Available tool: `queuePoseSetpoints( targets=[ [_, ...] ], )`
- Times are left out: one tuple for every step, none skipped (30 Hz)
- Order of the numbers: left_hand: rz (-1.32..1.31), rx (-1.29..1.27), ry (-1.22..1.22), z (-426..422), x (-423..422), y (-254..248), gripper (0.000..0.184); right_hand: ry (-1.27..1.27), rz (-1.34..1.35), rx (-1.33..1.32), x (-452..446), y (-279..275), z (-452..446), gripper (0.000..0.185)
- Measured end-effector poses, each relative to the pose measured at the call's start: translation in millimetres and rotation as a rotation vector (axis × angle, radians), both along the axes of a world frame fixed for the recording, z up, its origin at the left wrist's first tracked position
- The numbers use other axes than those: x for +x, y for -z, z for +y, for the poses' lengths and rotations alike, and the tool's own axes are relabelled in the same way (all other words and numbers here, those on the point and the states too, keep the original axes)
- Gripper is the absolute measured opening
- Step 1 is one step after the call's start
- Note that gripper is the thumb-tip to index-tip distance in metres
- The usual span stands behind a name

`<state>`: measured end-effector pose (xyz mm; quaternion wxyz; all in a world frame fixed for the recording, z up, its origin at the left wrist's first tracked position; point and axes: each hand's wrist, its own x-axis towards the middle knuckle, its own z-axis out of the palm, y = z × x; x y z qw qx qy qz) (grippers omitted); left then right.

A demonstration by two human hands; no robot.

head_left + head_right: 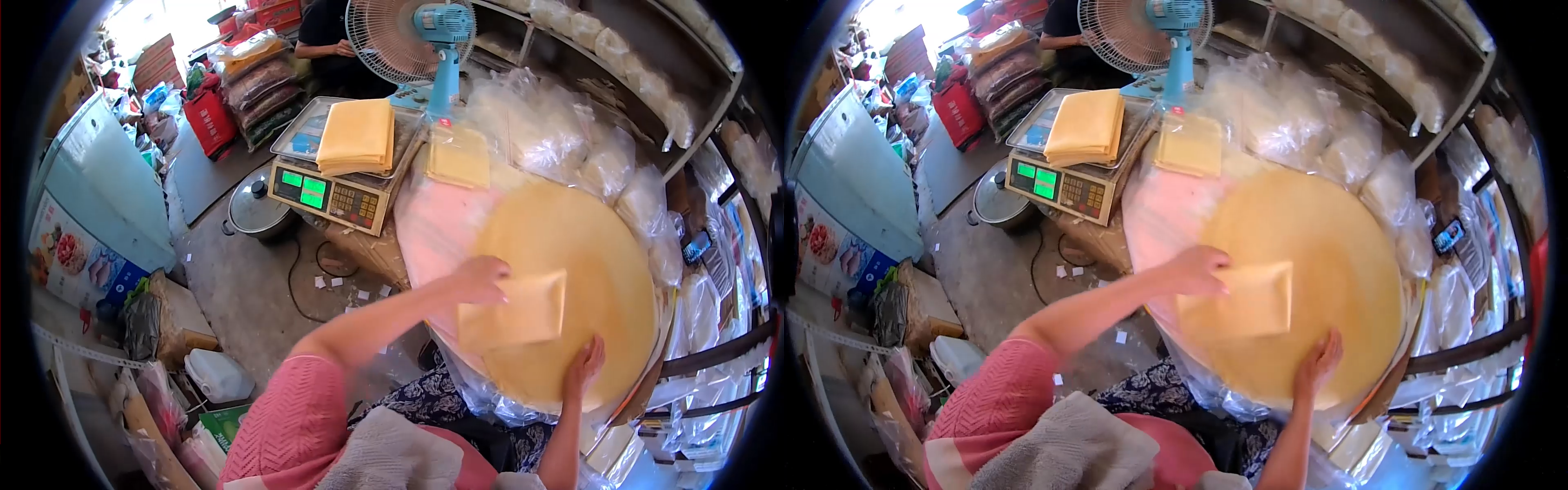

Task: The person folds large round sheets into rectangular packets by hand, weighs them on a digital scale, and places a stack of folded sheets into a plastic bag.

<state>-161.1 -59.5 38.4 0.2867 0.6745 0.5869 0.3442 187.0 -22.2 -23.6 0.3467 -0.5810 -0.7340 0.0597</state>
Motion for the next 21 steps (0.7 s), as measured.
queuePoseSetpoints(
  targets=[
    [-0.017,-0.031,-0.108,-13.7,-26.8,-19.3,0.041,-0.009,0.002,-0.001,-1.9,-1.2,-0.6,0.036],
    [-0.124,-0.009,-0.197,-16.4,-55.6,-16.7,0.039,-0.015,0.004,-0.001,-3.3,-2.9,-1.8,0.035],
    [-0.295,0.019,-0.282,-21.1,-83.0,-26.7,0.040,-0.015,0.005,0.000,-3.8,-4.0,-1.6,0.034],
    [-0.279,-0.008,-0.417,-35.9,-107.8,-61.3,0.042,-0.012,-0.030,0.015,-1.8,-0.9,1.4,0.034],
    [-0.409,0.133,-0.463,-32.0,-146.8,-51.9,0.046,-0.003,-0.061,0.032,2.8,4.7,5.5,0.033],
    [-0.576,0.223,-0.565,-31.4,-179.1,-53.7,0.051,0.011,-0.091,0.050,6.1,9.1,8.1,0.033],
    [-0.346,0.208,-0.809,-34.4,-208.8,-63.1,0.049,0.016,-0.110,0.069,7.5,12.0,8.6,0.031],
    [-0.511,0.258,-0.881,-35.5,-232.1,-76.3,0.049,0.017,-0.132,0.087,8.6,14.0,9.4,0.030],
    [-0.675,0.354,-0.904,-30.0,-275.7,-63.2,0.048,0.012,-0.156,0.103,8.3,14.2,10.9,0.029],
    [-0.720,0.372,-0.893,-28.2,-306.9,-63.1,0.047,0.005,-0.155,0.105,6.5,12.4,11.8,0.029],
    [-0.764,0.388,-0.884,-26.1,-333.2,-62.7,0.045,-0.003,-0.154,0.105,4.0,9.5,11.2,0.029],
    [-0.787,0.351,-0.878,-22.5,-361.6,-54.4,0.044,-0.014,-0.155,0.103,2.0,7.1,10.3,0.029],
    [-0.809,0.313,-0.874,-18.1,-388.0,-42.5,0.042,-0.018,-0.147,0.108,0.6,5.5,9.8,0.028],
    [-0.830,0.275,-0.869,-13.1,-400.5,-36.0,0.040,-0.021,-0.138,0.113,-0.9,4.3,9.3,0.027],
    [-0.750,0.216,-0.952,-10.6,-398.8,-33.5,0.037,-0.025,-0.130,0.118,-2.1,3.7,9.5,0.026],
    [-0.699,0.211,-0.983,-2.2,-399.2,-27.6,0.037,-0.015,-0.149,0.134,-1.2,4.5,12.8,0.025],
    [-0.643,0.202,-1.018,-0.3,-402.2,-17.5,0.036,-0.009,-0.167,0.144,1.4,9.4,12.3,0.024],
    [-0.586,0.191,-1.053,0.5,-401.0,-15.1,0.036,-0.003,-0.186,0.153,1.0,9.2,10.4,0.024],
    [-0.643,0.166,-1.016,0.5,-402.3,-15.4,0.037,-0.005,-0.181,0.151,0.4,7.2,8.7,0.024],
    [-0.608,0.156,-1.036,1.6,-401.5,-14.1,0.038,-0.009,-0.177,0.149,-2.0,3.9,7.3,0.024],
    [-0.573,0.146,-1.057,-4.5,-381.7,-32.1,0.038,-0.014,-0.173,0.148,-5.4,-0.3,6.3,0.024]
  ],
)
